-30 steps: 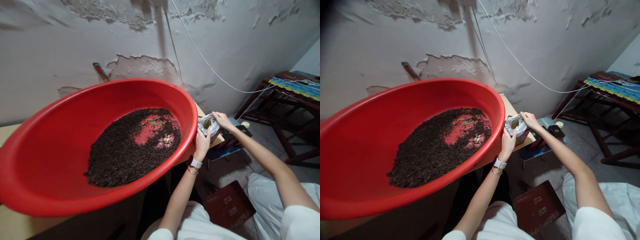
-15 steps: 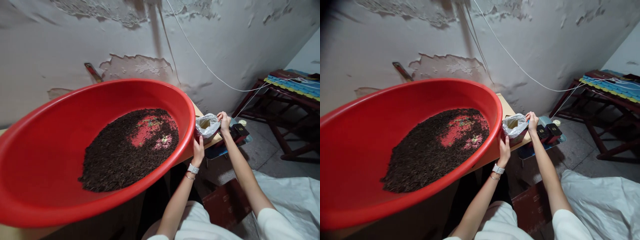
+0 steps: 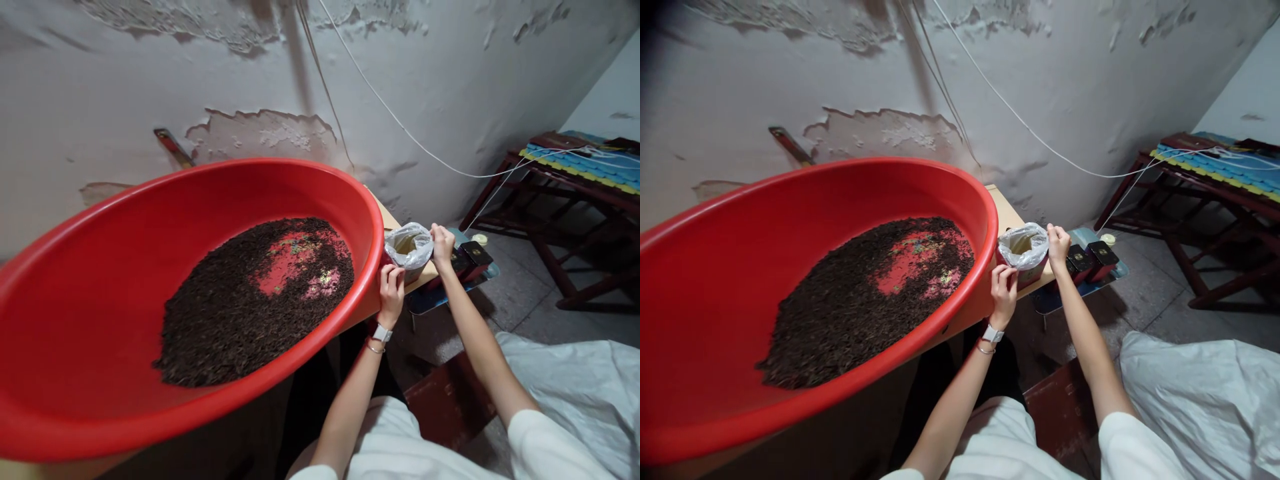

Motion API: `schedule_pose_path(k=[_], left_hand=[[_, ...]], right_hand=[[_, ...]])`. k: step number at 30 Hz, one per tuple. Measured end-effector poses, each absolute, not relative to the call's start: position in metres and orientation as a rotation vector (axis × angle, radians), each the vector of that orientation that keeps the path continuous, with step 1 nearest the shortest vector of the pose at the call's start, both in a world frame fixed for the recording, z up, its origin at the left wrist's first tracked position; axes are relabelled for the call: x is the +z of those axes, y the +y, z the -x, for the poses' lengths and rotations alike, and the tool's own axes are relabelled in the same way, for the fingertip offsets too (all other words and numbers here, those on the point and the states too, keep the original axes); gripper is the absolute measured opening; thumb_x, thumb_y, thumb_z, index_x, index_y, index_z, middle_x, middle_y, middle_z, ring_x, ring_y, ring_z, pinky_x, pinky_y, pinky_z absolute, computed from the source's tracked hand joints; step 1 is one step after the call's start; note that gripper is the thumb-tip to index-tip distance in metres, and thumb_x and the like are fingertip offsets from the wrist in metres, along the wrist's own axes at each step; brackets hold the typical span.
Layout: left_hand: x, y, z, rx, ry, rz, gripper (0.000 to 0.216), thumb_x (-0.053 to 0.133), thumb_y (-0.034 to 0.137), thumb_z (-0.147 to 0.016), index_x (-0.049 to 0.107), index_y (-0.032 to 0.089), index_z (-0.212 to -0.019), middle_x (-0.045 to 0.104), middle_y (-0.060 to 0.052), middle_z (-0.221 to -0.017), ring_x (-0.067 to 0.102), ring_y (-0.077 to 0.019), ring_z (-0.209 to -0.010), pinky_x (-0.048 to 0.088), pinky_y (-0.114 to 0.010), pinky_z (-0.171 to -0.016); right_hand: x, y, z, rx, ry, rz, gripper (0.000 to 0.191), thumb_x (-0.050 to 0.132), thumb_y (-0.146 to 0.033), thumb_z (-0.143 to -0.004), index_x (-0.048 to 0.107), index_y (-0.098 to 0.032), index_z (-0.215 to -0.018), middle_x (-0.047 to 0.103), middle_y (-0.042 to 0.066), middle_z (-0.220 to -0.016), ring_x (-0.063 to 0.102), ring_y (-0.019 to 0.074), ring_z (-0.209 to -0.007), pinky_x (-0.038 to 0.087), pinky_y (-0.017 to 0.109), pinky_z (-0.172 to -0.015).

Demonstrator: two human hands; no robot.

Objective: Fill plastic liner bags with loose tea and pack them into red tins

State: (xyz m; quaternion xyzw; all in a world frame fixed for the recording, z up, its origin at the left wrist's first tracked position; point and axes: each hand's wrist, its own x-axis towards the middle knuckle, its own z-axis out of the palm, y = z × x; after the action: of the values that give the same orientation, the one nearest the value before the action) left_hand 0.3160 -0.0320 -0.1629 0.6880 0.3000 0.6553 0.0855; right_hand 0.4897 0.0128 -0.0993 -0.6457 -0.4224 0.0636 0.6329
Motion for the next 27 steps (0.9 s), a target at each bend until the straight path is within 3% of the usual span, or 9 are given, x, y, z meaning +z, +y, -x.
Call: schedule_pose_path(k=[5, 9, 11, 14, 17, 19, 21, 24, 27], left_hand=[[-0.178, -0.029, -0.308, 1.864, 0.800, -2.221, 0.021, 0.044, 0.014, -0.099, 0.064, 0.021, -0.099, 0.064, -0.006, -0.096, 0.063, -0.0188, -0.100, 0.053, -0.038, -0.096], [-0.182, -0.031, -0.307, 1.802, 0.810, -2.155, 0.019, 0.045, 0.024, -0.100, 0.064, 0.021, -0.098, 0.066, -0.007, -0.092, 0.065, -0.0195, -0.095, 0.054, -0.037, -0.091], [-0.179, -0.033, -0.309, 1.720, 0.861, -1.996, 0.020, 0.047, 0.033, -0.099, 0.062, 0.020, -0.099, 0.067, -0.008, -0.091, 0.066, -0.0197, -0.091, 0.055, -0.036, -0.088], [-0.170, -0.033, -0.314, 1.570, 0.999, -1.684, 0.036, 0.050, 0.044, -0.097, 0.056, 0.017, -0.120, 0.066, -0.014, -0.115, 0.064, -0.0239, -0.110, 0.051, -0.039, -0.099], [-0.162, -0.029, -0.316, 1.462, 0.972, -1.559, 0.064, 0.056, 0.051, -0.092, 0.040, 0.017, -0.144, 0.046, -0.016, -0.150, 0.043, -0.0262, -0.141, 0.033, -0.042, -0.120], [-0.160, -0.025, -0.317, 1.419, 0.917, -1.566, 0.072, 0.056, 0.054, -0.091, 0.033, 0.019, -0.149, 0.037, -0.013, -0.158, 0.031, -0.0246, -0.149, 0.023, -0.040, -0.125], [-0.160, -0.020, -0.318, 1.409, 0.952, -1.553, 0.072, 0.052, 0.057, -0.092, 0.034, 0.019, -0.150, 0.037, -0.013, -0.158, 0.029, -0.0244, -0.150, 0.020, -0.040, -0.126], [-0.160, -0.013, -0.322, 1.431, 1.057, -1.508, 0.069, 0.046, 0.059, -0.095, 0.036, 0.017, -0.149, 0.037, -0.015, -0.158, 0.030, -0.0267, -0.150, 0.019, -0.043, -0.126], [-0.155, -0.008, -0.327, 1.457, 1.060, -1.518, 0.066, 0.044, 0.056, -0.097, 0.034, 0.017, -0.150, 0.035, -0.014, -0.159, 0.027, -0.0263, -0.151, 0.019, -0.044, -0.126]], right_hand=[[-0.105, -0.011, -0.481, 0.086, -0.757, 1.551, 0.042, 0.071, -0.055, -0.065, 0.060, -0.019, -0.082, 0.062, 0.002, -0.077, 0.054, 0.0166, -0.071, 0.044, 0.030, -0.072], [-0.103, -0.021, -0.481, 0.265, -0.768, 1.494, 0.038, 0.065, -0.056, -0.069, 0.063, -0.018, -0.067, 0.059, 0.001, -0.064, 0.052, 0.0165, -0.062, 0.043, 0.030, -0.062], [-0.103, -0.020, -0.483, 0.390, -0.693, 1.398, 0.034, 0.068, -0.053, -0.063, 0.062, -0.019, -0.063, 0.056, -0.001, -0.058, 0.050, 0.0154, -0.058, 0.042, 0.029, -0.058], [-0.111, -0.018, -0.488, 0.653, -0.520, 1.239, 0.027, 0.074, -0.041, -0.054, 0.061, -0.020, -0.063, 0.060, -0.002, -0.060, 0.053, 0.0144, -0.059, 0.045, 0.028, -0.058], [-0.123, -0.018, -0.494, 0.853, -0.460, 1.234, 0.022, 0.073, -0.035, -0.055, 0.057, -0.020, -0.060, 0.061, -0.001, -0.059, 0.055, 0.0131, -0.058, 0.046, 0.026, -0.058], [-0.127, -0.016, -0.497, 0.893, -0.463, 1.283, 0.021, 0.073, -0.033, -0.056, 0.057, -0.020, -0.060, 0.059, -0.002, -0.057, 0.054, 0.0119, -0.055, 0.045, 0.024, -0.056], [-0.125, -0.011, -0.501, 0.863, -0.498, 1.278, 0.020, 0.074, -0.031, -0.057, 0.062, -0.020, -0.067, 0.063, -0.002, -0.064, 0.058, 0.0117, -0.060, 0.046, 0.023, -0.058], [-0.110, 0.001, -0.506, 0.775, -0.693, 1.201, 0.034, 0.076, -0.035, -0.059, 0.071, -0.021, -0.089, 0.073, 0.001, -0.092, 0.066, 0.0155, -0.085, 0.050, 0.025, -0.073], [-0.092, 0.016, -0.512, 0.696, -0.992, 1.212, 0.041, 0.078, -0.040, -0.060, 0.075, -0.020, -0.095, 0.074, 0.006, -0.104, 0.066, 0.0207, -0.098, 0.050, 0.032, -0.087]])
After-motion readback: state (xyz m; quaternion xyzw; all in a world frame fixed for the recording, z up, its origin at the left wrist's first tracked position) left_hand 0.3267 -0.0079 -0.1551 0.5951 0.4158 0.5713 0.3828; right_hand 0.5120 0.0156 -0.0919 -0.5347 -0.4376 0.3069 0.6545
